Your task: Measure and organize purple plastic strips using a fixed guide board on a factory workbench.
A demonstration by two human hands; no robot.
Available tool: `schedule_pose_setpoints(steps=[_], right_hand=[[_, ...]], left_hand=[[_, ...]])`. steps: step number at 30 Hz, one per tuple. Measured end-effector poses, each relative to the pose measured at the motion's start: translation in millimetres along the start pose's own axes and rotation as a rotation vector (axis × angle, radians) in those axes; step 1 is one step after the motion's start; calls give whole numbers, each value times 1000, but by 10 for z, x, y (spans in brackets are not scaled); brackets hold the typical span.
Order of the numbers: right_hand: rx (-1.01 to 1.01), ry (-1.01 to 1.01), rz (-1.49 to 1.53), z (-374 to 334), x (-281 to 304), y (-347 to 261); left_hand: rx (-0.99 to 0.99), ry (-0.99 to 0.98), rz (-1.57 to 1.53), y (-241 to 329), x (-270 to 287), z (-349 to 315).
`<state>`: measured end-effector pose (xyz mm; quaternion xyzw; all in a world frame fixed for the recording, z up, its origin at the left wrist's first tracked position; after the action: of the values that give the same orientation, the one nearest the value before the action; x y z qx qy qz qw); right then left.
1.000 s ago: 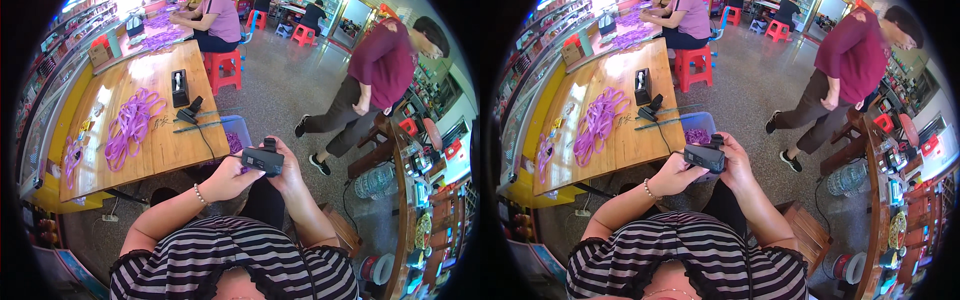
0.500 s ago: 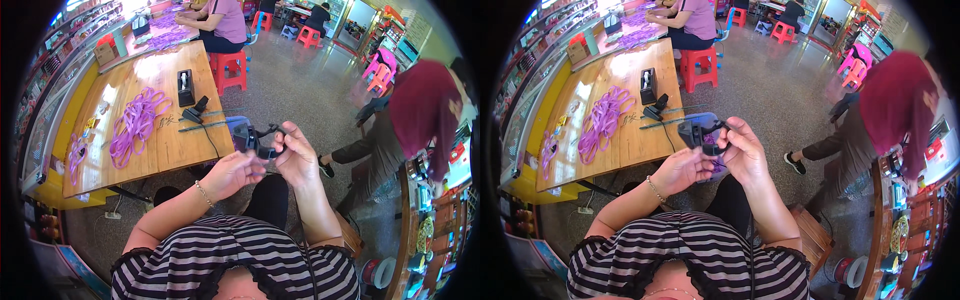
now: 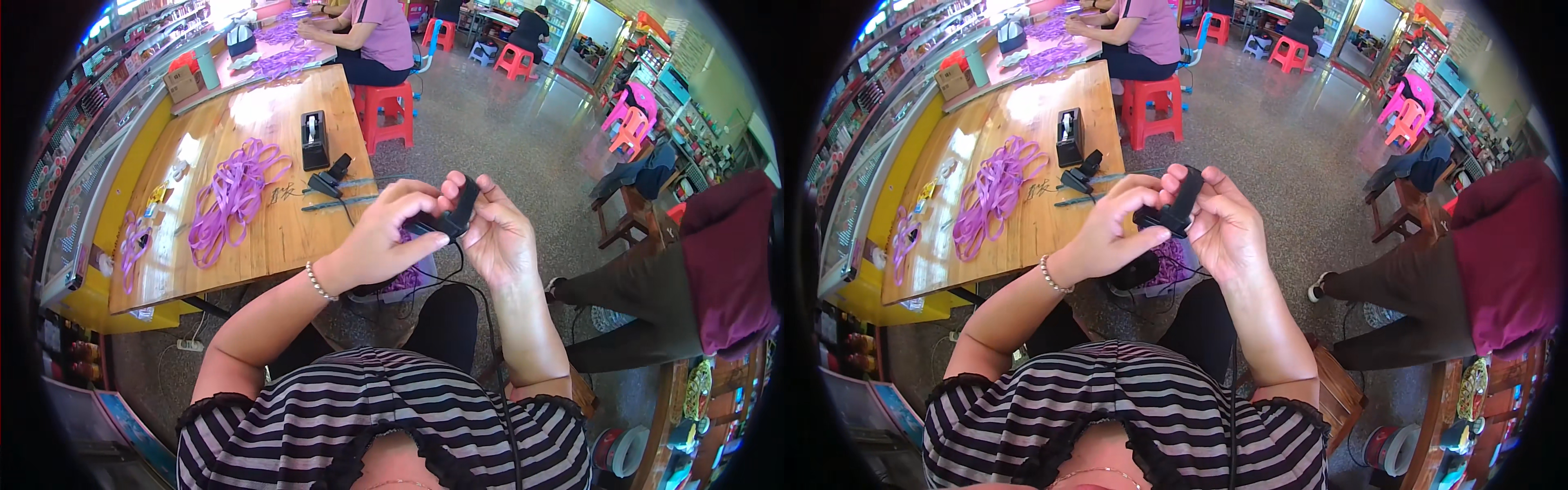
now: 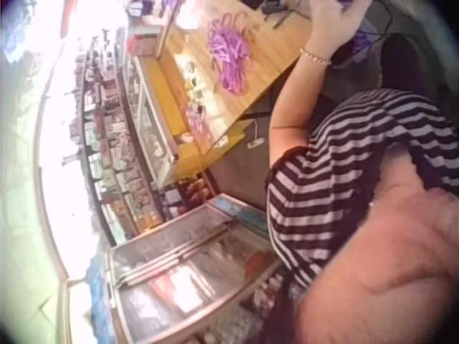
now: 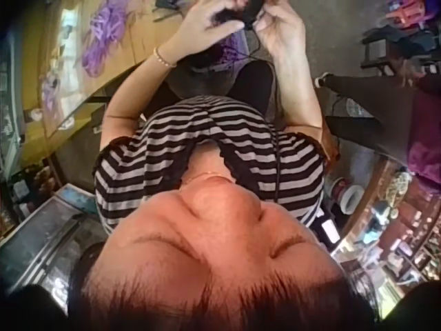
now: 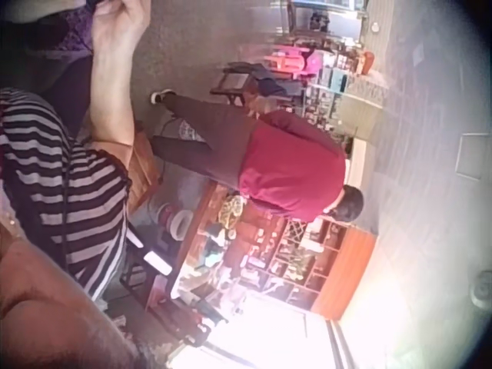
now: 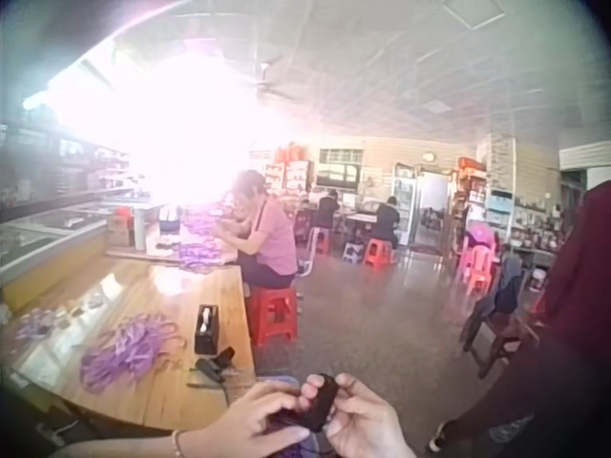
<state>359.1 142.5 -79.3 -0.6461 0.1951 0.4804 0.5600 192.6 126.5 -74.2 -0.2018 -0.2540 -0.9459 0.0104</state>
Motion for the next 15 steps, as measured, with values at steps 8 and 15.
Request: schedule_pose_setpoints(steps=[8,15], right_hand=[[215,-82,-485,-40,92,124],[428,-54,-1246,11,220,61]], left_hand=[[80,12,-156,-69,-70,-64],[257,-53,-341,-64,-72,-73]])
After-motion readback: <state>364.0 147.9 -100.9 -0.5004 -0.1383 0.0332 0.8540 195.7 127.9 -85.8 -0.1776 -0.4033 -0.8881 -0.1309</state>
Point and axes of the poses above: each hand's wrist, its own z-axis towards the middle knuckle, its own x-axis out of the back of the hand, y = z × x, the point moved 4 cm from there along z, towards the middle knuckle, and after that the axes turned 8 degrees about -x, right-handed, at the moved point
